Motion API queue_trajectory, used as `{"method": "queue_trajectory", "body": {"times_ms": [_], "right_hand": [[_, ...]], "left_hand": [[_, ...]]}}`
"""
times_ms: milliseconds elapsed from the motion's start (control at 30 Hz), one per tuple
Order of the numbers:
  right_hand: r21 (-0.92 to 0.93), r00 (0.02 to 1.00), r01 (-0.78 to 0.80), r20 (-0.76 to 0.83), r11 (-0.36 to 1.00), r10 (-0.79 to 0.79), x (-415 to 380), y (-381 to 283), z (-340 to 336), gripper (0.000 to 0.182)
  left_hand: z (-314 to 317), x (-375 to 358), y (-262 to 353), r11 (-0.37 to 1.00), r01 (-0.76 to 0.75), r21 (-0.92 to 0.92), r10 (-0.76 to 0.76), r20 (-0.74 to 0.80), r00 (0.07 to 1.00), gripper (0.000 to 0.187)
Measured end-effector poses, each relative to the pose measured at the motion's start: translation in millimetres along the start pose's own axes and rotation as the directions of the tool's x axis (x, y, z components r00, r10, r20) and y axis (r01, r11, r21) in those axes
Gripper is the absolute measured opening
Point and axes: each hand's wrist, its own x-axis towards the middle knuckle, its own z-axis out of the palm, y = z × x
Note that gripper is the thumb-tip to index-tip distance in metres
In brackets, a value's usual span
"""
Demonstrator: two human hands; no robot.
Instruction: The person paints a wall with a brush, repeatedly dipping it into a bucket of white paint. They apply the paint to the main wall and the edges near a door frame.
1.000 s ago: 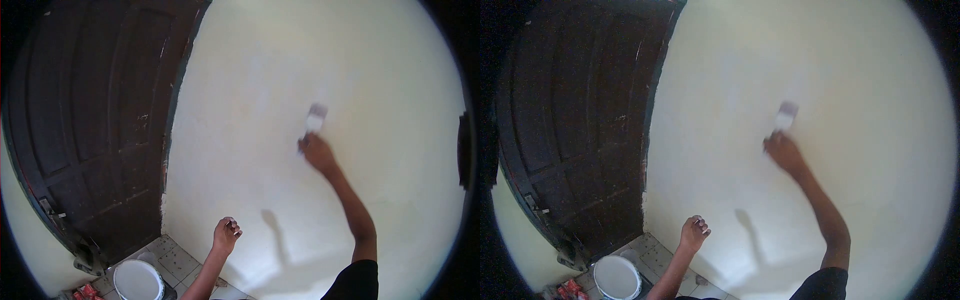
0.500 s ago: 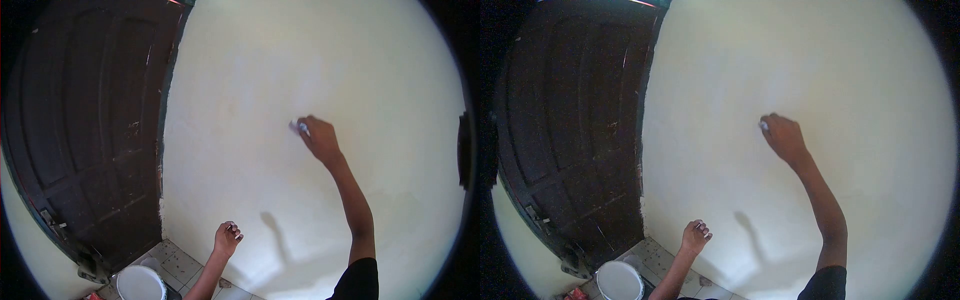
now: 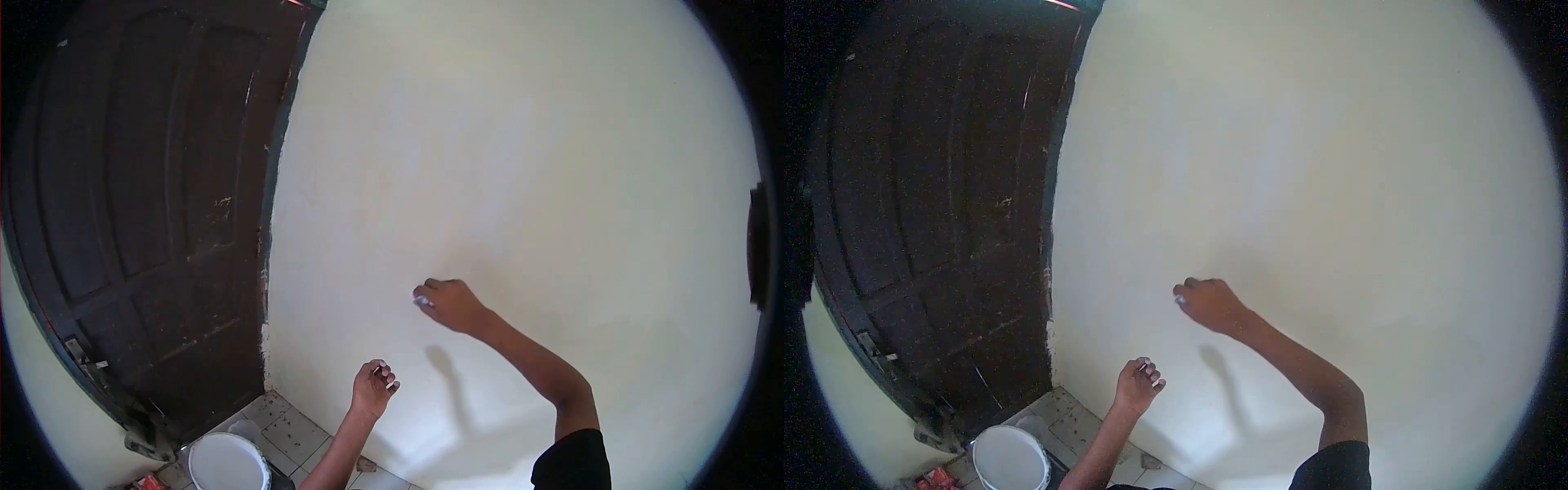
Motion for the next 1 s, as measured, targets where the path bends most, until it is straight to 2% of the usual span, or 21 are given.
{"method": "queue_trajectory", "body": {"times_ms": [33,67,100,133,167,200,267,300,333,367,433,467,500,533,567,600,633,833,900,933,1000], "right_hand": [[0.054,0.999,-0.009,-0.035,0.998,0.011,-2,8,0,0.017],[-0.059,0.997,-0.077,-0.007,0.995,0.076,3,22,-8,0.018],[-0.046,0.989,-0.091,-0.122,0.995,0.084,5,37,-27,0.019],[-0.139,0.981,-0.156,-0.136,0.978,0.137,10,49,-53,0.021],[-0.249,0.970,-0.173,-0.211,0.953,0.121,13,55,-82,0.022],[-0.399,0.930,-0.165,-0.368,0.902,0.008,16,67,-102,0.020],[-0.488,0.748,-0.215,-0.639,0.846,-0.179,22,83,-143,0.017],[-0.465,0.752,-0.281,-0.650,0.839,-0.108,23,77,-166,0.017],[-0.444,0.753,-0.346,-0.657,0.827,-0.038,22,71,-178,0.017],[-0.443,0.762,-0.345,-0.647,0.827,-0.029,22,67,-174,0.017],[-0.340,0.846,-0.359,-0.512,0.869,0.149,26,54,-163,0.017],[-0.452,0.874,-0.253,-0.486,0.855,0.002,25,61,-128,0.017],[-0.487,0.941,-0.218,-0.334,0.846,0.050,23,55,-98,0.016],[-0.488,0.948,-0.104,-0.312,0.866,-0.062,17,52,-63,0.014],[-0.590,0.949,-0.040,-0.274,0.807,-0.153,13,41,-37,0.013],[-0.721,0.952,0.018,-0.200,0.692,-0.233,4,40,-4,0.009],[-0.737,0.948,0.077,-0.154,0.672,-0.277,-4,27,7,0.012],[-0.538,0.971,0.178,-0.040,0.824,-0.236,-46,-40,53,0.014],[-0.236,0.992,0.116,-0.014,0.965,-0.123,-53,-55,56,0.012],[-0.231,0.992,0.118,-0.018,0.966,-0.125,-53,-55,58,0.012],[0.179,0.992,-0.099,-0.060,0.979,0.111,-59,-50,62,0.013]], "left_hand": [[-1,2,-1,1.000,-0.001,0.001,0.001,-0.010,1.000,0.012],[-3,4,-3,1.000,0.003,0.002,-0.003,-0.021,1.000,0.012],[-4,5,-5,1.000,0.006,0.005,-0.006,-0.030,1.000,0.012],[-5,5,-6,1.000,0.004,0.000,-0.004,-0.038,0.999,0.012],[-4,7,-6,1.000,0.000,-0.006,-0.001,-0.043,0.999,0.012],[-4,9,-5,1.000,0.000,-0.005,0.000,-0.046,0.999,0.012],[-8,9,-6,1.000,-0.007,-0.012,0.007,-0.050,0.999,0.012],[-9,9,-7,1.000,0.004,-0.015,-0.004,-0.059,0.998,0.012],[-9,10,-7,1.000,0.008,-0.024,-0.009,-0.063,0.998,0.012],[-9,11,-7,0.999,0.012,-0.033,-0.014,-0.065,0.998,0.013],[-11,14,-7,0.999,0.023,-0.037,-0.026,-0.063,0.998,0.012],[-13,15,-7,0.999,0.023,-0.035,-0.025,-0.053,0.998,0.012],[-15,16,-7,0.998,0.022,-0.052,-0.024,-0.030,0.999,0.012],[-15,16,-7,0.998,0.026,-0.058,-0.028,-0.037,0.999,0.012],[-14,16,-7,0.998,0.021,-0.055,-0.023,-0.036,0.999,0.012],[-13,15,-7,0.999,0.020,-0.049,-0.021,-0.036,0.999,0.011],[-14,16,-7,0.998,0.022,-0.054,-0.024,-0.040,0.999,0.011],[-16,17,-8,0.994,0.033,-0.101,-0.036,-0.026,0.999,0.010],[-11,14,-7,0.996,0.031,-0.088,-0.034,-0.037,0.999,0.010],[-10,14,-6,0.997,0.024,-0.079,-0.027,-0.040,0.999,0.011],[-14,21,-6,0.997,0.024,-0.079,-0.028,-0.057,0.998,0.011]]}}
